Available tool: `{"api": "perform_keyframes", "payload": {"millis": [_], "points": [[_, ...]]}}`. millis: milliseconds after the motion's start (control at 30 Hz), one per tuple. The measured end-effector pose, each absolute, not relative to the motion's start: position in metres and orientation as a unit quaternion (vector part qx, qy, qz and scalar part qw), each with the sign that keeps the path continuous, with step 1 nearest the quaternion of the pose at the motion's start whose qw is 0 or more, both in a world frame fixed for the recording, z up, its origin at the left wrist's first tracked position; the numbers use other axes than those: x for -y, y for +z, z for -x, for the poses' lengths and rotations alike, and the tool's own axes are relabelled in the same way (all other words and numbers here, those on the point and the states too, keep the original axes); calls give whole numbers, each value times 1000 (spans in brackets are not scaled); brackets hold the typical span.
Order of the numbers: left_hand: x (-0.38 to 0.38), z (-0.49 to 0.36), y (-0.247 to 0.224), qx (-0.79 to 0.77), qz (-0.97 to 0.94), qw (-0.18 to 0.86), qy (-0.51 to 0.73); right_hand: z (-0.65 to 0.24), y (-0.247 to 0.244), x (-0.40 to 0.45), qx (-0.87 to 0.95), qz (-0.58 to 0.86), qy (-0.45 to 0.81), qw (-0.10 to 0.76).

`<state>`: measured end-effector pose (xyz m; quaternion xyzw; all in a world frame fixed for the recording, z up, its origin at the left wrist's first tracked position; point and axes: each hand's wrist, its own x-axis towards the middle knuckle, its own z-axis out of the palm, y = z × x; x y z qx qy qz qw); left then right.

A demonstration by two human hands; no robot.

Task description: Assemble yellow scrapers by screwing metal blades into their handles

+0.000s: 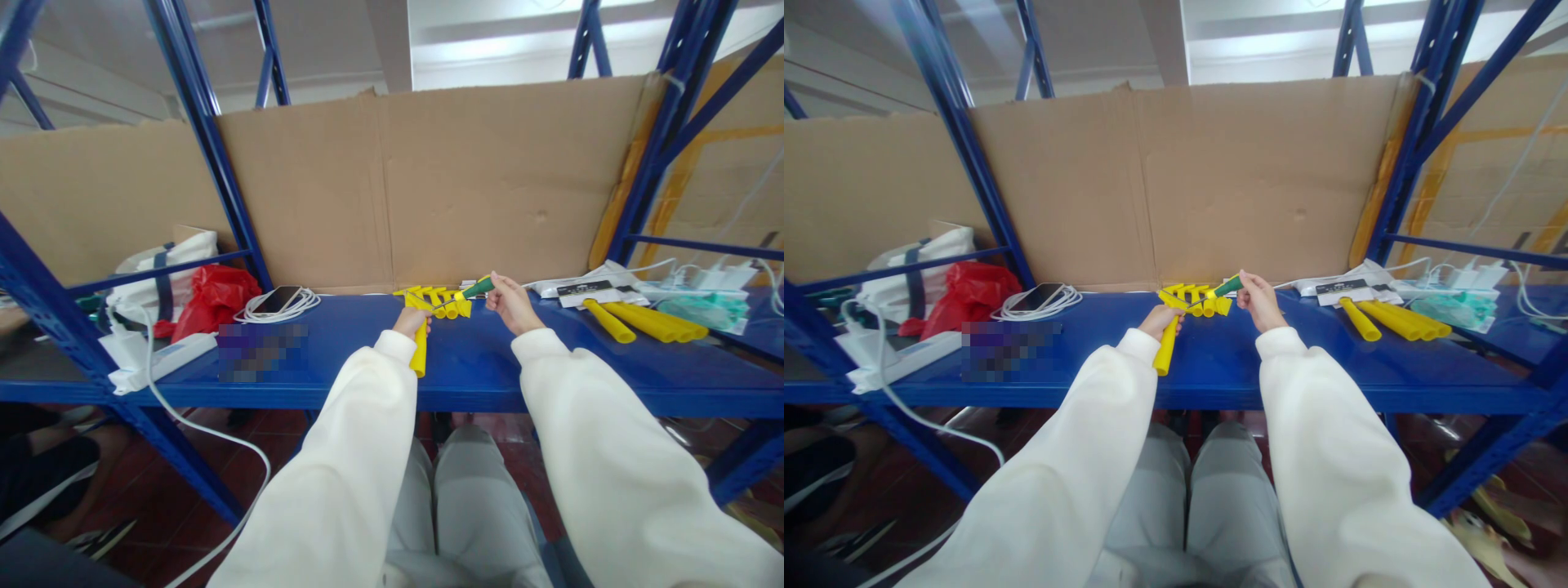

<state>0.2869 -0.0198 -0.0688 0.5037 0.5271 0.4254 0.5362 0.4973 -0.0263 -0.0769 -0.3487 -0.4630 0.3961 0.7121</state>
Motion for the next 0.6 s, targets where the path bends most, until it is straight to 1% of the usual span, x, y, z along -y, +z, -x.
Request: {"api": "perform_keyframes", "payload": {"millis": [200,400,600], "points": [[20,-287,-68,-529,-505,533,425,-496,-74,29,465,346,411,703],[21,-287,-68,-524,-508,537,424,-497,-76,26,448,350,391,724],[22,-288,-68,-527,-508,533,425,-497,-77,25,449,356,388,722]]}}
